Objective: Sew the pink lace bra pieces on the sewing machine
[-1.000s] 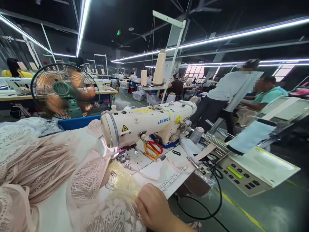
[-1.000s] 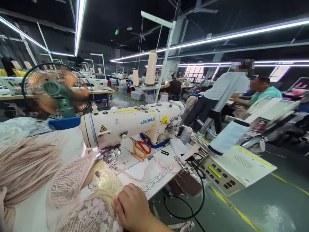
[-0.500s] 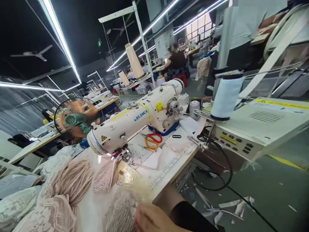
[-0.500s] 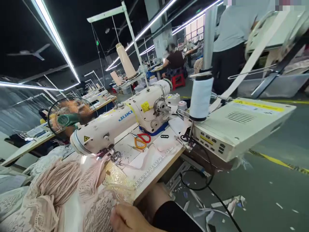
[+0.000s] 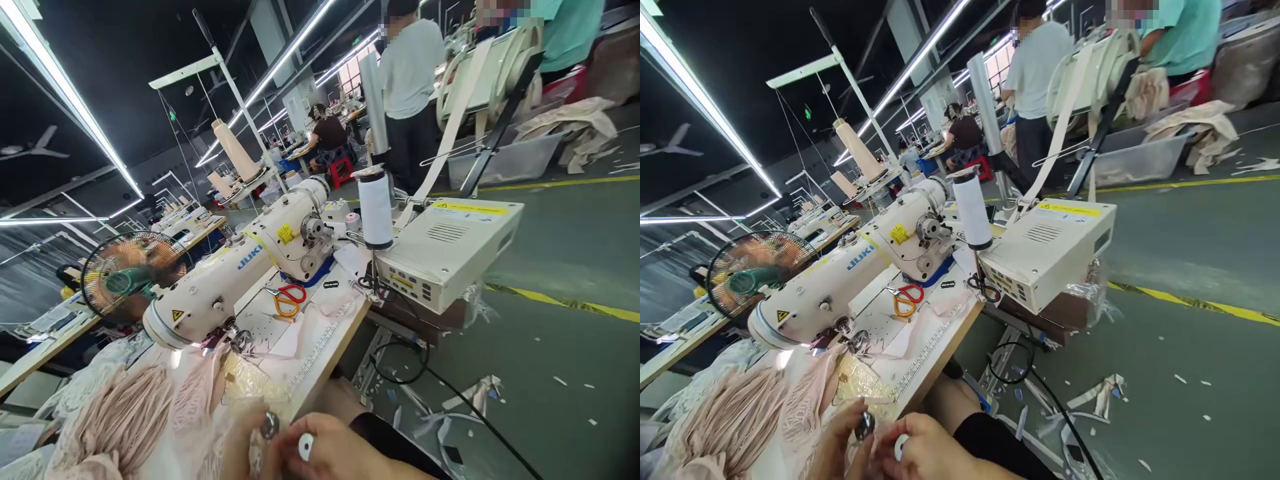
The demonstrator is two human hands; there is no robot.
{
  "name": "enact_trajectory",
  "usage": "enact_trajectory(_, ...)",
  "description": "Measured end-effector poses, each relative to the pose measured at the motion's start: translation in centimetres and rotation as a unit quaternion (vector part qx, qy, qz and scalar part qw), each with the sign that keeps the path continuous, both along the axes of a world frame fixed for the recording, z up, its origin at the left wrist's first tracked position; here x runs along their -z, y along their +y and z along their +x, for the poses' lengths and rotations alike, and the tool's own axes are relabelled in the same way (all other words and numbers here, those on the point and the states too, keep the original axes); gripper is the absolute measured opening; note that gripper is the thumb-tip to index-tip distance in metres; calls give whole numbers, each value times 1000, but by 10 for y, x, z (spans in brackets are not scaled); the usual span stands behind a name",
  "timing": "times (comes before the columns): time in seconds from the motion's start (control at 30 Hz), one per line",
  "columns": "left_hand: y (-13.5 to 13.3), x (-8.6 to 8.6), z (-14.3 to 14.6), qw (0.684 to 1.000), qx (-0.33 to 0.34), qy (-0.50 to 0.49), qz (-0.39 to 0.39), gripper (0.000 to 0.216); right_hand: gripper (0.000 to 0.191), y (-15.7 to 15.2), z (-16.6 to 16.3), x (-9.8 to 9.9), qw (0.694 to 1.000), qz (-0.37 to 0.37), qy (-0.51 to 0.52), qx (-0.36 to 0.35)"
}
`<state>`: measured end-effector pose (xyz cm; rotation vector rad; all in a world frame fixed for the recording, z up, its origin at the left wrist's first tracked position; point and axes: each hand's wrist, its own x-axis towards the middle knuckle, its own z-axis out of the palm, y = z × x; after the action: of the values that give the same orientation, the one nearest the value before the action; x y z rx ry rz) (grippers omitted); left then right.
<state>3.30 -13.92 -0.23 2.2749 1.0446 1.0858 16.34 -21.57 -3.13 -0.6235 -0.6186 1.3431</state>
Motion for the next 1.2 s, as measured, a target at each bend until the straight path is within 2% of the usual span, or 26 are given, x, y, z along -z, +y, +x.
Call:
enact_trajectory(0.07, 11, -8, 6, 998, -25, 45, -37, 29, 18, -11, 13, -9, 999, -23, 29, -4)
enact_trajectory(0.13, 19, -14, 15, 992, -28, 112, -51, 22, 23, -19, 29, -20, 999, -39, 35, -9)
enact_trajectory(0.23, 26, -19, 27, 977, -22, 203, -68, 18, 47, -22, 53, -31, 997, -77, 15, 22)
enact_trajectory(0.3, 29, -20, 31, 968, -25, 239, -74, 21, 53, -20, 70, -32, 993, -92, -47, 50)
enact_trajectory(0.4, 31, -24, 31, 962, -23, 263, -75, 24, 42, -9, 94, -33, 967, -62, -232, 84)
enact_trajectory(0.47, 32, -29, 28, 958, -26, 274, -79, 24, 31, 3, 108, -40, 909, -16, -400, 121)
enact_trajectory(0.5, 34, -32, 27, 958, -30, 274, -81, 25, 27, 10, 114, -46, 858, 15, -489, 155)
enact_trajectory(0.57, 36, -42, 25, 962, -33, 259, -80, 23, 21, 26, 122, -60, 729, 84, -636, 238)
enact_trajectory(0.63, 37, -57, 26, 972, -16, 218, -82, 19, 18, 41, 123, -74, 619, 147, -713, 293)
enact_trajectory(0.7, 38, -74, 31, 982, 21, 158, -105, 24, 15, 54, 118, -86, 560, 199, -748, 295)
enact_trajectory(0.77, 39, -94, 40, 981, 72, 98, -151, 31, 13, 64, 108, -96, 520, 241, -773, 274)
enact_trajectory(0.83, 43, -113, 50, 972, 117, 72, -190, 29, 16, 71, 98, -104, 480, 268, -792, 264)
enact_trajectory(0.93, 55, -139, 62, 962, 132, 70, -230, 20, 18, 80, 89, -119, 448, 282, -806, 264)
enact_trajectory(1.07, 73, -172, 70, 948, 149, 101, -261, 18, 15, 95, 96, -148, 441, 284, -816, 245)
enact_trajectory(1.13, 81, -190, 75, 958, 143, 128, -213, 17, 12, 107, 109, -167, 452, 275, -816, 231)
enact_trajectory(1.2, 88, -207, 81, 979, 101, 148, -96, 18, 15, 125, 128, -188, 474, 245, -812, 236)
